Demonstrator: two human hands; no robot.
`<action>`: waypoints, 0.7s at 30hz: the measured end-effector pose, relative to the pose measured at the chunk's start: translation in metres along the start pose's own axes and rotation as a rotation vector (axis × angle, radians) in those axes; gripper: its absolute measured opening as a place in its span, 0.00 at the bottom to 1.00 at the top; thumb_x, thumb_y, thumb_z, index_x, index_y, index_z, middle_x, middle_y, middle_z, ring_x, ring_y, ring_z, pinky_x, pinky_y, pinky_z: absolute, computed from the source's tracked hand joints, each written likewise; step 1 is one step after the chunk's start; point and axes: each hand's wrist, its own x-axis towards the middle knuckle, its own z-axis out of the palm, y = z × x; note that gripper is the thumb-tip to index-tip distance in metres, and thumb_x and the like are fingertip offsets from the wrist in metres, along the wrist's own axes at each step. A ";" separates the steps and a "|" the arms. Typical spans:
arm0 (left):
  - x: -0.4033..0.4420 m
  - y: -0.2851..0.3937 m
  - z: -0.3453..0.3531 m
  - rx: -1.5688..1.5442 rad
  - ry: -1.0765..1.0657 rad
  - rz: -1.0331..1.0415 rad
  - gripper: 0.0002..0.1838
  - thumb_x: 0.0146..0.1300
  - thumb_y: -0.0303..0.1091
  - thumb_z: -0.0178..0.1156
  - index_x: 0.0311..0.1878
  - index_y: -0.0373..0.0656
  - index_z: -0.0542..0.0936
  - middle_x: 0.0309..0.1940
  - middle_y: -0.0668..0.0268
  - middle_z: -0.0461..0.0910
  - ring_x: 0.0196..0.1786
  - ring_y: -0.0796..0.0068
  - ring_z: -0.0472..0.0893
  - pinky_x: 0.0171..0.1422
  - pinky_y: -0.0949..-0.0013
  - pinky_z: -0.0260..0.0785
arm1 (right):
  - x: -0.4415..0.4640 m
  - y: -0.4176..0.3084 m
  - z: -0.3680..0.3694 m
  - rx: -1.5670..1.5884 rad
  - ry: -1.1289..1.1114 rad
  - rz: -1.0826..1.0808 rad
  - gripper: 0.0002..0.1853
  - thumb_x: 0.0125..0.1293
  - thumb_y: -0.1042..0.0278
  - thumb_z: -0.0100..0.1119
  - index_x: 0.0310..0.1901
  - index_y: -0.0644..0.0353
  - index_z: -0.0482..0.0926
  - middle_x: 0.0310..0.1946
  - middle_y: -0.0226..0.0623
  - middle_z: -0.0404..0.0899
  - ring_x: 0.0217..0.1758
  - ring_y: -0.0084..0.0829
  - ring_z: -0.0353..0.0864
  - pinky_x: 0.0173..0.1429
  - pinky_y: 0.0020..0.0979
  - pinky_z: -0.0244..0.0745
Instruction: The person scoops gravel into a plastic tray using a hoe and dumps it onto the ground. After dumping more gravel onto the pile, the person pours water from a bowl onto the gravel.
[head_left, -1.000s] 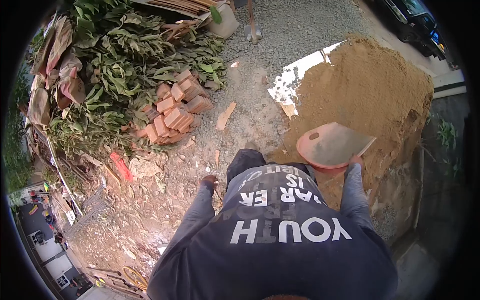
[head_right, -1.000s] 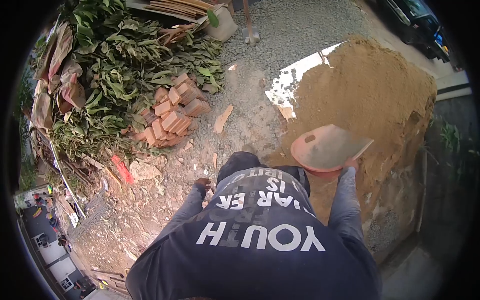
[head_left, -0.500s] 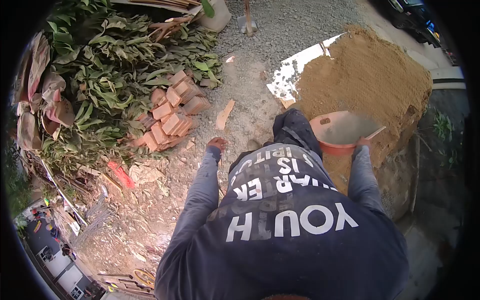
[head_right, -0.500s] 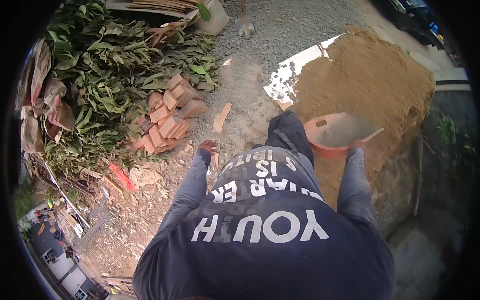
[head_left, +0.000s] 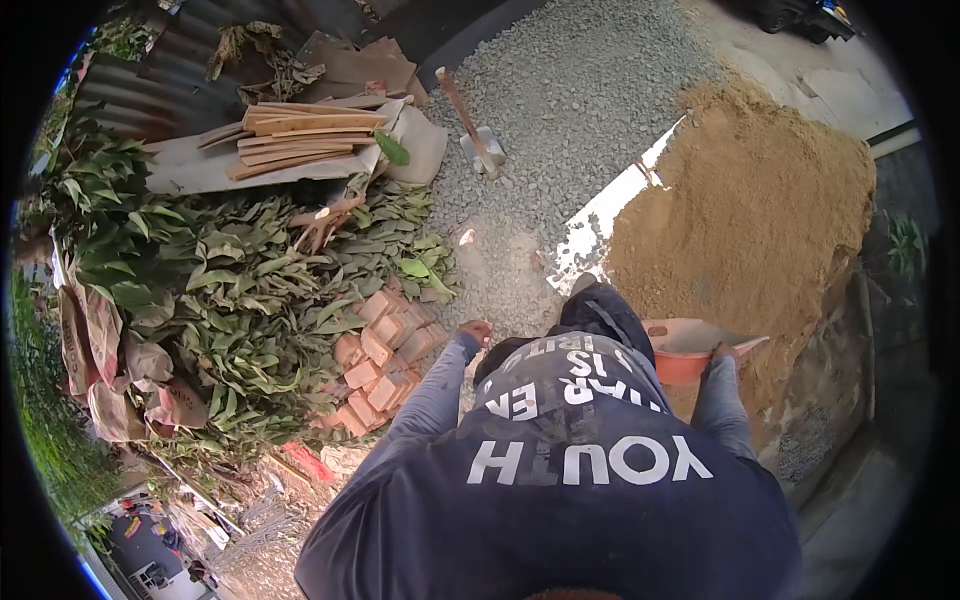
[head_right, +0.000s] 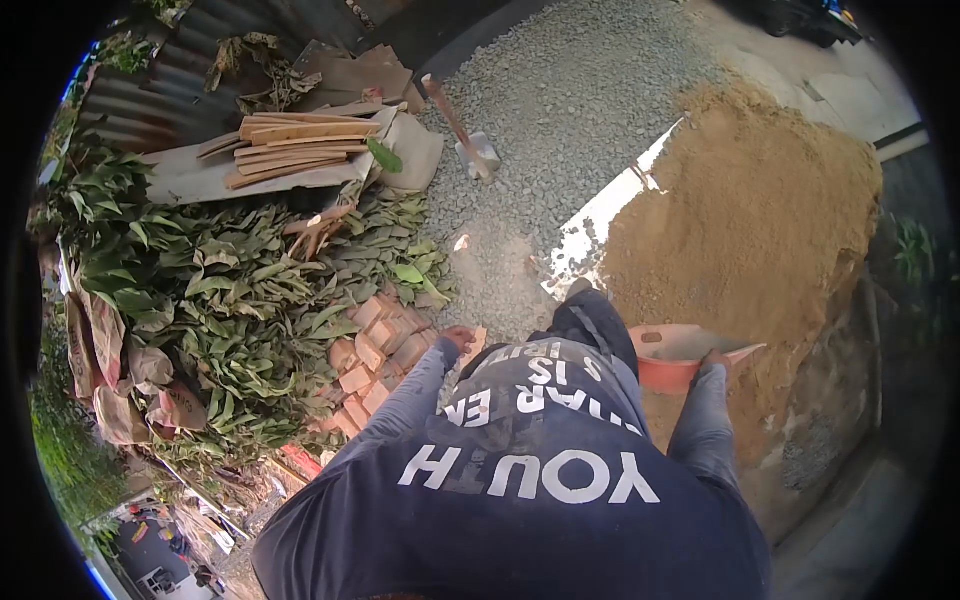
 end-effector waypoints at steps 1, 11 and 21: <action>0.037 0.028 -0.024 -0.017 0.023 0.136 0.12 0.58 0.37 0.61 0.44 0.43 0.79 0.33 0.65 0.82 0.31 0.74 0.79 0.33 0.69 0.72 | -0.004 -0.026 -0.004 -0.084 0.009 0.021 0.25 0.60 0.52 0.51 0.49 0.68 0.76 0.51 0.51 0.77 0.56 0.45 0.76 0.58 0.41 0.71; 0.107 0.529 -0.172 0.678 0.748 1.055 0.29 0.47 0.38 0.68 0.57 0.48 0.75 0.60 0.56 0.66 0.59 0.56 0.70 0.64 0.59 0.64 | -0.061 -0.196 -0.022 -0.232 0.177 -0.105 0.25 0.58 0.52 0.55 0.47 0.68 0.76 0.41 0.53 0.80 0.47 0.51 0.80 0.52 0.44 0.74; 0.241 0.652 -0.210 1.657 0.176 0.474 0.28 0.58 0.51 0.59 0.58 0.45 0.75 0.58 0.54 0.73 0.61 0.59 0.73 0.64 0.60 0.65 | -0.218 -0.219 0.023 -0.170 0.365 -0.087 0.22 0.61 0.51 0.57 0.46 0.63 0.76 0.35 0.52 0.81 0.39 0.51 0.81 0.44 0.45 0.75</action>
